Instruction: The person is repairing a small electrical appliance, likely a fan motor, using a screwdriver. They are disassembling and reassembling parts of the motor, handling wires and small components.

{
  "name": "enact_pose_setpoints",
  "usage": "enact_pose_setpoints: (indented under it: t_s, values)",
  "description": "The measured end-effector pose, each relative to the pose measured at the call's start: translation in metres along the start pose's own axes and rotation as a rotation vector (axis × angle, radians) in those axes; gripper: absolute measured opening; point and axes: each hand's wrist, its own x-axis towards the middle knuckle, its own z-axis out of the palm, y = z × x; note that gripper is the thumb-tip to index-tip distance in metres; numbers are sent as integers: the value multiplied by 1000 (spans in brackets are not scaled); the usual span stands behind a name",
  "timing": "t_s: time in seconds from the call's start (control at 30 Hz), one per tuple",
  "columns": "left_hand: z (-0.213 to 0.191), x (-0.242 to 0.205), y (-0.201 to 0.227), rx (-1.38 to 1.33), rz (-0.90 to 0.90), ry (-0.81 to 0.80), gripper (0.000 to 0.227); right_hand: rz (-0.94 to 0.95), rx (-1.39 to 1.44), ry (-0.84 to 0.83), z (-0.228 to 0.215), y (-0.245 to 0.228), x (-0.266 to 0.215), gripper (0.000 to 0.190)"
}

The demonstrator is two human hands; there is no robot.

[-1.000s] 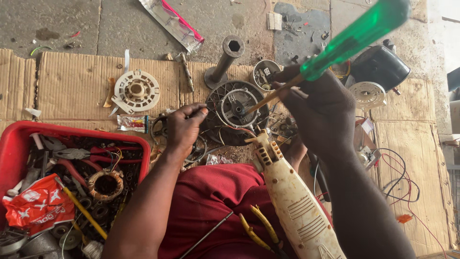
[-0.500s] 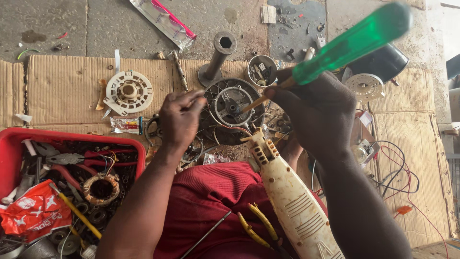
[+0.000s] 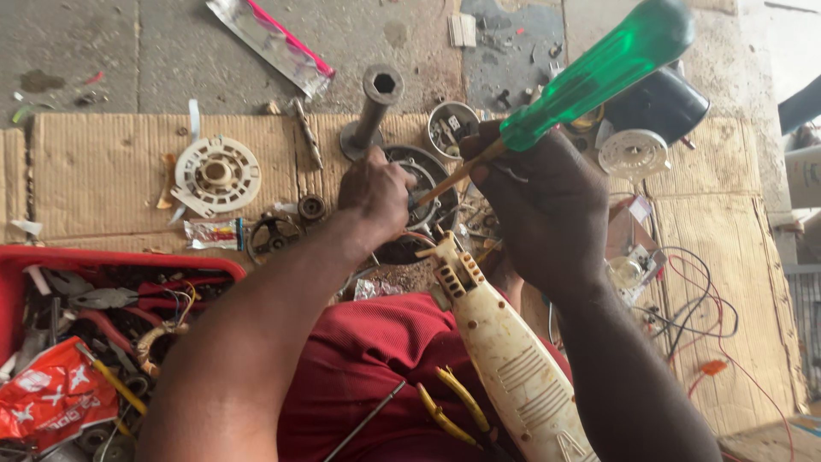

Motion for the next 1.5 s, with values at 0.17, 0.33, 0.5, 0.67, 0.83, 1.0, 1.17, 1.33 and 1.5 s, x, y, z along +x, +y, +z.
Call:
enact_pose_setpoints:
  t_s: [0.17, 0.33, 0.5, 0.67, 0.83, 1.0, 1.17, 1.33, 1.5]
  values:
    - [-2, 5, -4, 68, 86, 76, 25, 71, 135, -4, -2, 0, 2, 27]
    - [5, 14, -13, 36, 74, 38, 26, 87, -81, 32, -1, 1, -1, 29]
    - [7, 21, -17, -4, 65, 79, 21, 48, 63, -29, -5, -2, -2, 32]
    - [-13, 27, -14, -9, -21, -46, 24, 84, 13, -45, -7, -3, -1, 28]
    - [-46, 21, -23, -48, 23, -39, 39, 108, 44, -26, -8, 0, -3, 27]
    - [-52, -28, -78, -670, 18, 151, 26, 63, -62, -19, -10, 0, -2, 27]
    - [5, -91, -118, -1147, -327, 206, 16, 29, -41, 3, -10, -3, -2, 22]
    - [69, -104, -133, -1496, -518, 326, 14, -37, 93, 3, -14, -4, 2, 16]
    - [118, -100, -131, -1870, -582, 346, 15, -189, 13, 125, -104, 13, -12, 19]
